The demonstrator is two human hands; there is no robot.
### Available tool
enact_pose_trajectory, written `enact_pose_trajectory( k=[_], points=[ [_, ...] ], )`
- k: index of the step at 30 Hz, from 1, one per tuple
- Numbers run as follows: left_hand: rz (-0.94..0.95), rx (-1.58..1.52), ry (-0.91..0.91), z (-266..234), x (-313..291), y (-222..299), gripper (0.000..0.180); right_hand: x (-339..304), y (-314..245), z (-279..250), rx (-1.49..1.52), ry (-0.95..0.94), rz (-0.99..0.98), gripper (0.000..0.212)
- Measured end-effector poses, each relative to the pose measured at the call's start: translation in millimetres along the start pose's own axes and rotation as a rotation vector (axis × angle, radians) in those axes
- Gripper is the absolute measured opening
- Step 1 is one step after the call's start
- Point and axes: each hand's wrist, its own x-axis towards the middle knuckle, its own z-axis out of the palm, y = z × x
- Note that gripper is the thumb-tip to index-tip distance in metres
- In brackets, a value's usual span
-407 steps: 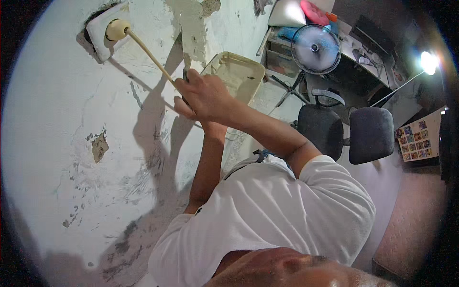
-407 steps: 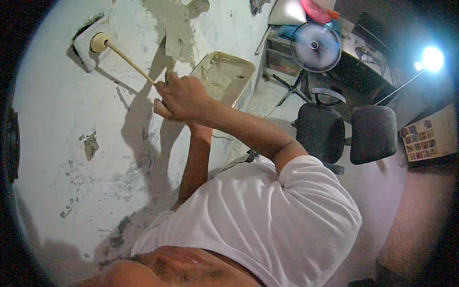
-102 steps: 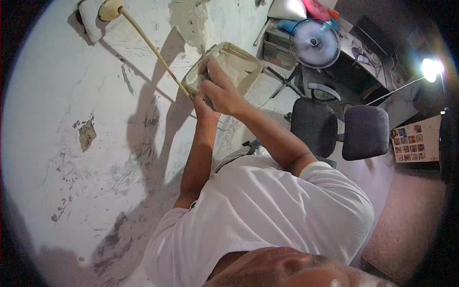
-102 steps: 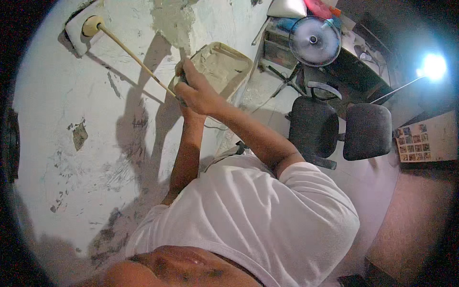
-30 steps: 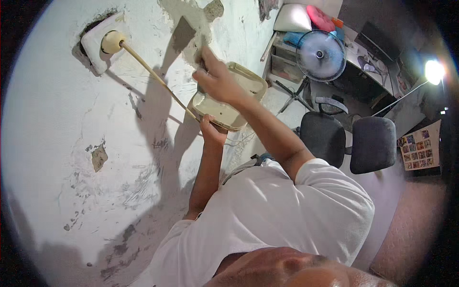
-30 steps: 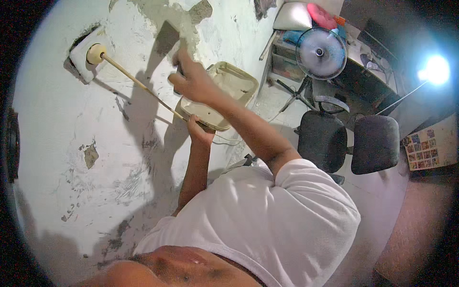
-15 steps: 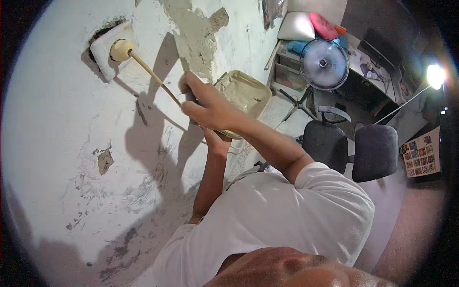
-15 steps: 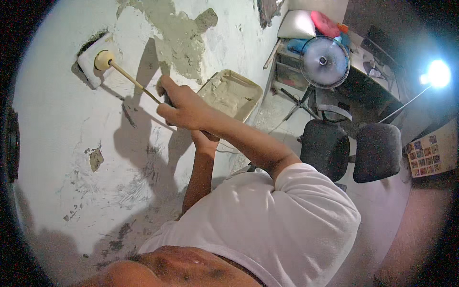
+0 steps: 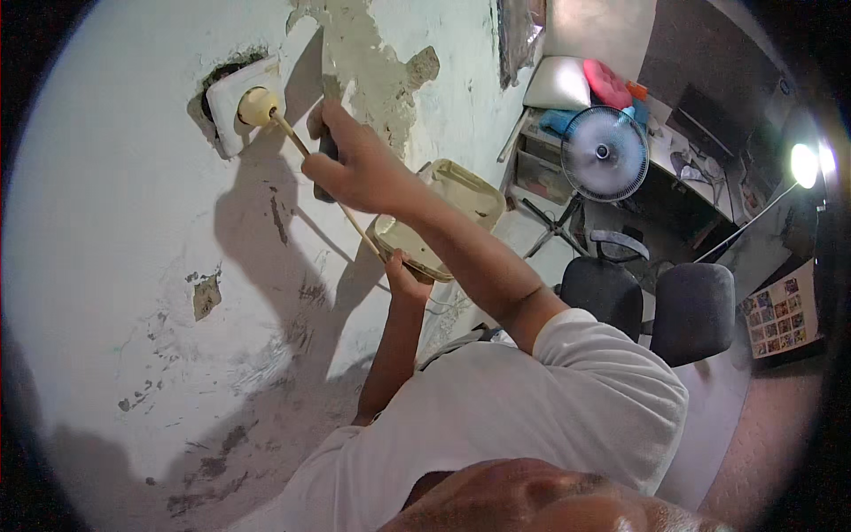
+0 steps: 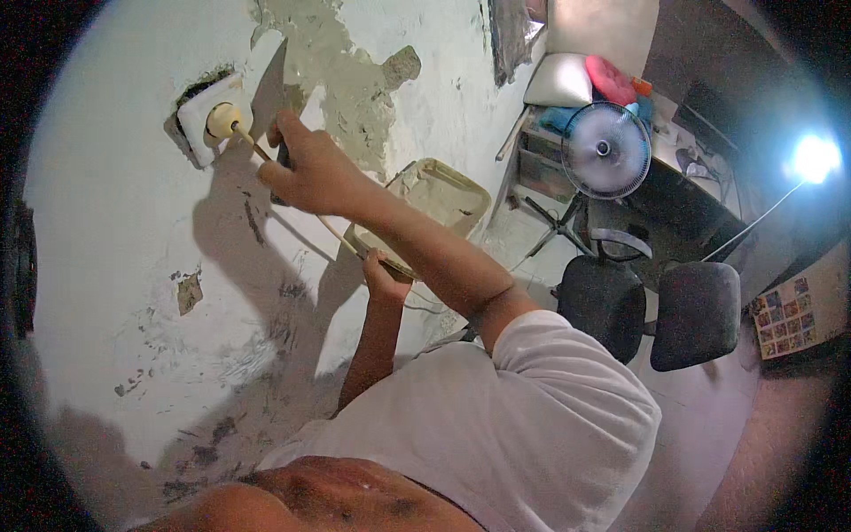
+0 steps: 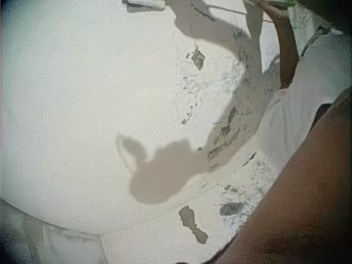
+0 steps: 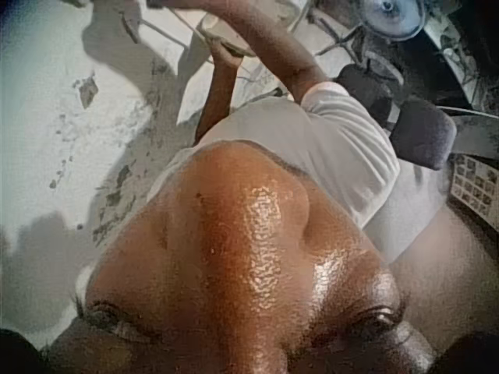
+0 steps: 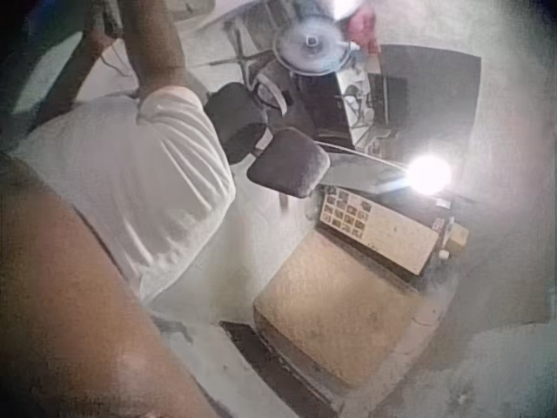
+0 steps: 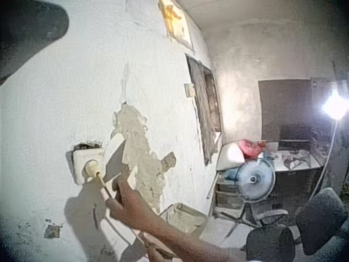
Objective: The person applies plaster to a wall around an electrical outlet using a putty knife, scooping the mixture from a handheld plastic tray.
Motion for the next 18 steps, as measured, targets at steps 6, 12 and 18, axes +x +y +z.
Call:
enact_pose_trajectory(
  k=[6, 12, 18],
  points=[
    [0.013, 0.058, -0.124, 24, -15, 5, 0.039, -5, -8, -19, -0.028, 0.085, -0.069, 0.027],
    [0.005, 0.069, -0.196, 15, -10, 5, 0.046, 56, 7, -18, 0.030, 0.232, -0.049, 0.025],
    [-0.068, 0.013, -0.137, 3, -5, 7, 0.043, 10, -19, 7, 0.137, 0.061, -0.082, 0.019]
  ],
)
